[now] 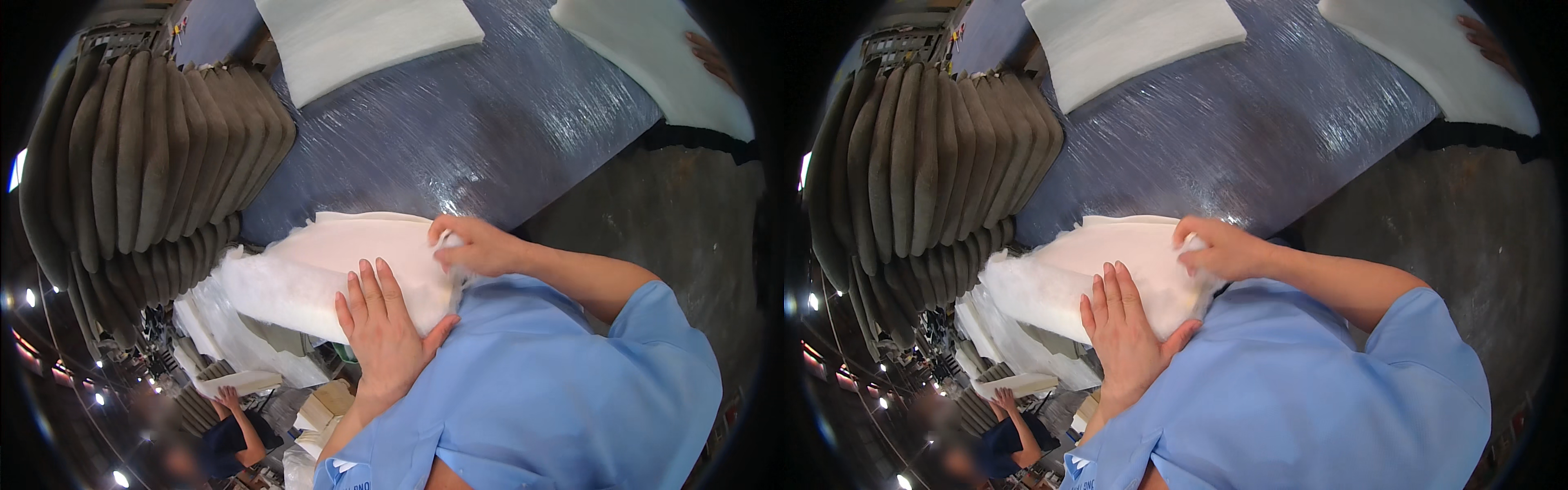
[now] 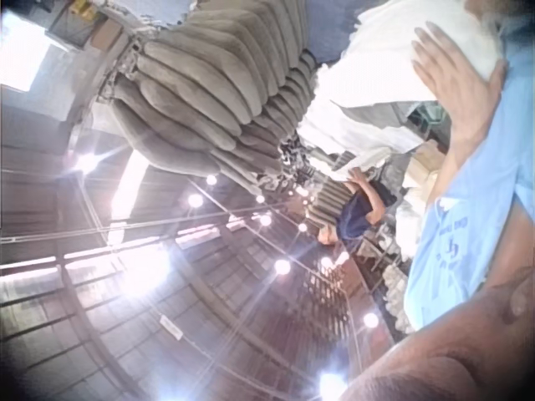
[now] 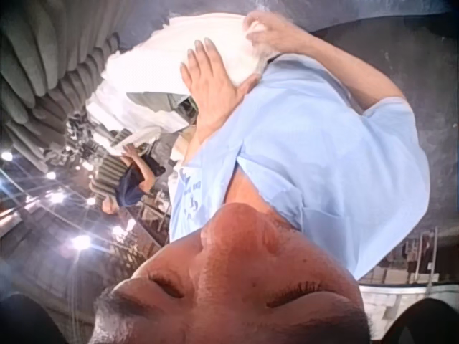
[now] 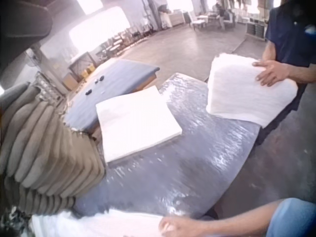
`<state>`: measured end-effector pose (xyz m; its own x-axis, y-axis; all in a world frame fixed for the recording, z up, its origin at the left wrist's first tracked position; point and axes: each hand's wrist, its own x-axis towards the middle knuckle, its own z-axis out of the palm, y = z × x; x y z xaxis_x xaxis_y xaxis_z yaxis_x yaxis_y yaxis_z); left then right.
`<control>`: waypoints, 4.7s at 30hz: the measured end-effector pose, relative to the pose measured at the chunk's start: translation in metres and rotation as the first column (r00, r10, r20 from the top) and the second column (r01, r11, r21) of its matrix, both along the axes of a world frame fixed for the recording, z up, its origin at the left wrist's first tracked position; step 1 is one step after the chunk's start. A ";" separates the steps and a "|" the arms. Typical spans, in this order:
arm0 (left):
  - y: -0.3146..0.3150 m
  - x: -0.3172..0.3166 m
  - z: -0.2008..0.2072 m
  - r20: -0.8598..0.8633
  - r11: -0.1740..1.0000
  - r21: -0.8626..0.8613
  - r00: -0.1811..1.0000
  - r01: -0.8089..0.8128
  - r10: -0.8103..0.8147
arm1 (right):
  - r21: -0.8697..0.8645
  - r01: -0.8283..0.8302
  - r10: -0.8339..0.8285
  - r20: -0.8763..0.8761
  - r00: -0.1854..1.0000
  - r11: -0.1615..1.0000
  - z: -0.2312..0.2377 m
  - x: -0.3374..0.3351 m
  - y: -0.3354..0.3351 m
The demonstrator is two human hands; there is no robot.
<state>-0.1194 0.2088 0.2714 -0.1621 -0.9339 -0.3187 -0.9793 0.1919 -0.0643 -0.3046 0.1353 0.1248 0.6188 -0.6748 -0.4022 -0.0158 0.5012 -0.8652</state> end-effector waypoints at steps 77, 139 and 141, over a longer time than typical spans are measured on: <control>-0.019 0.113 -0.020 -0.413 0.899 -0.431 0.903 -0.075 -0.123 | -0.373 -0.402 0.305 -0.292 0.906 0.837 0.058 0.144 -0.048; -0.061 0.233 -0.029 -0.560 0.769 -0.606 0.796 -0.203 -0.231 | -0.236 -0.363 0.358 -0.066 0.931 0.901 0.052 0.292 -0.120; -0.065 0.233 -0.027 -0.537 0.755 -0.632 0.800 -0.172 -0.267 | -0.309 -0.426 0.403 -0.140 0.905 0.850 0.056 0.297 -0.121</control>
<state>0.1137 0.1433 0.2442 -0.1519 -0.8528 0.4997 -0.8537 0.3680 0.3685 -0.0076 0.0145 0.1807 0.8495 -0.4611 -0.2565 -0.2233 0.1263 -0.9665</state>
